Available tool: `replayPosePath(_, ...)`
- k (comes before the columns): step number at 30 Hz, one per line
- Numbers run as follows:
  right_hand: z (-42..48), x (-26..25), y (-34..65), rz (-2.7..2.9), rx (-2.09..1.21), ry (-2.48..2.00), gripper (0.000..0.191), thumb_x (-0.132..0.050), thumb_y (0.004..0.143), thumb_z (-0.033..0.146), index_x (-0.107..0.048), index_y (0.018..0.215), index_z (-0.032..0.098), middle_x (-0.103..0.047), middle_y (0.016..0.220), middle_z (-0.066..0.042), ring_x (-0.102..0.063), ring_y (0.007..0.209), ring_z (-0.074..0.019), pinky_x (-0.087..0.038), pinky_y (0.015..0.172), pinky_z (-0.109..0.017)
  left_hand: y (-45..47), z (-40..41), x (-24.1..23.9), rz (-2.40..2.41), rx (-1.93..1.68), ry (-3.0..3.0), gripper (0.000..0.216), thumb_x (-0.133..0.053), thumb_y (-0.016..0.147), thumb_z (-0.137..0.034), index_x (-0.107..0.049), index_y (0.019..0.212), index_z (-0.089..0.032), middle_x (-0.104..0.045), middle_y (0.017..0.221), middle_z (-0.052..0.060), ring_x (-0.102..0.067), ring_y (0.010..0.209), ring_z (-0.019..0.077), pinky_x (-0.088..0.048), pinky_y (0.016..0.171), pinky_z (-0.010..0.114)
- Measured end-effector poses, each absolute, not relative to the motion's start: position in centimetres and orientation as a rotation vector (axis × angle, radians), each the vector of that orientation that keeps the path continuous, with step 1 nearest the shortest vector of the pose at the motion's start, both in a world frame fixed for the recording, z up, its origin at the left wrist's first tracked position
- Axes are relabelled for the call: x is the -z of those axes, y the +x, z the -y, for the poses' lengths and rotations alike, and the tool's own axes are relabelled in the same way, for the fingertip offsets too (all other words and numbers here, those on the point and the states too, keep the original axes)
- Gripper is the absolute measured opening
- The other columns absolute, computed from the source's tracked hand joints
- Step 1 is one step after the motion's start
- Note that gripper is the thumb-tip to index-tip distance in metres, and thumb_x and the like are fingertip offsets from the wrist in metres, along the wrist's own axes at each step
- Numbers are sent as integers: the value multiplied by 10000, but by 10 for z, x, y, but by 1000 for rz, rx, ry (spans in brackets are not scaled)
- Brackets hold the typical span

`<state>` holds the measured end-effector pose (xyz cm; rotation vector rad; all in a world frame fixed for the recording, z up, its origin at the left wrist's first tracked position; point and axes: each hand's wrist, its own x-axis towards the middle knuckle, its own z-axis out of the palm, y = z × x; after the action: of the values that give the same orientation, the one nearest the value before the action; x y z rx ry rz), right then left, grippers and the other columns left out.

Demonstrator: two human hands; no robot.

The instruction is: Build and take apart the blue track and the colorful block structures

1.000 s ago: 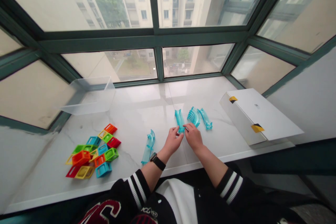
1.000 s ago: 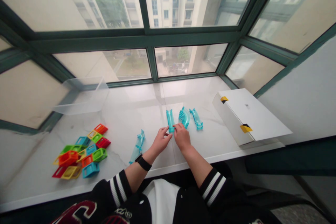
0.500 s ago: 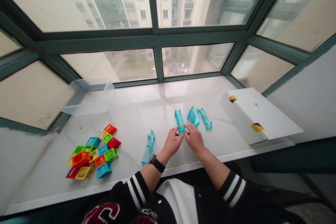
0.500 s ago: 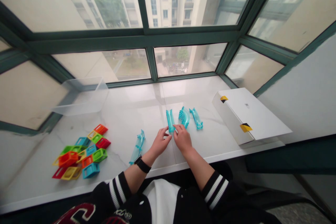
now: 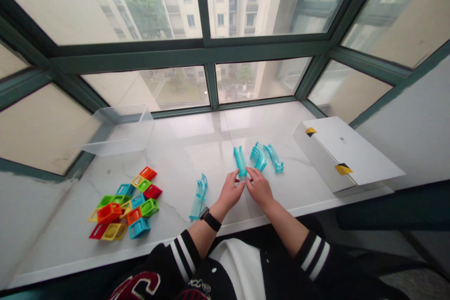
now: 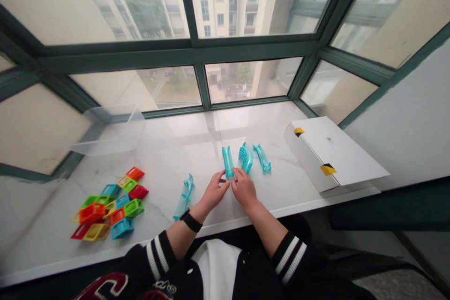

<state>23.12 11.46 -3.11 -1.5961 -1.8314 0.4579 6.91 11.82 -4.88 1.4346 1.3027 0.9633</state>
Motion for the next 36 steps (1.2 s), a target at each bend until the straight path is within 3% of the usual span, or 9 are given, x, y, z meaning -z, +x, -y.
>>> replayPosePath(11, -115, 34, 231, 1856, -430, -1621, 513, -531, 958, 183, -626, 1461, 216, -653, 1401, -136, -694, 1188, -269, -613, 989, -396, 66, -119, 55, -1260, -981, 1432, 598, -697, 910, -375, -557, 1474, -237, -571, 1408, 156, -677, 1044, 226, -583, 935, 422)
replayPosePath(21, -110, 38, 233, 1832, -466, -1560, 542, -513, 953, 191, -580, 1490, 207, -624, 1428, -151, -695, 1165, -269, -618, 966, -408, 64, -116, 41, -1303, -927, 1435, 589, -681, 918, -327, -551, 1482, -219, -557, 1412, 175, -676, 1076, 238, -601, 911, 415)
replayPosePath(30, -86, 62, 275, 1882, -378, -1621, 397, -502, 944, 174, -704, 1286, 186, -737, 1248, -130, -684, 1149, -289, -549, 1062, -483, 0, -87, -1, -1254, -970, 1346, 464, -632, 950, -397, -619, 1398, -279, -605, 1440, 118, -676, 989, 203, -627, 768, 379)
replayPosePath(36, -95, 69, 286, 1962, -344, -1747, 451, -510, 943, 177, -683, 1359, 172, -711, 1330, -137, -645, 1209, -297, -490, 1125, -472, -63, -59, -14, -1341, -1098, 1213, 552, -692, 906, -472, -616, 1392, -220, -683, 1315, 132, -638, 838, 165, -553, 644, 287)
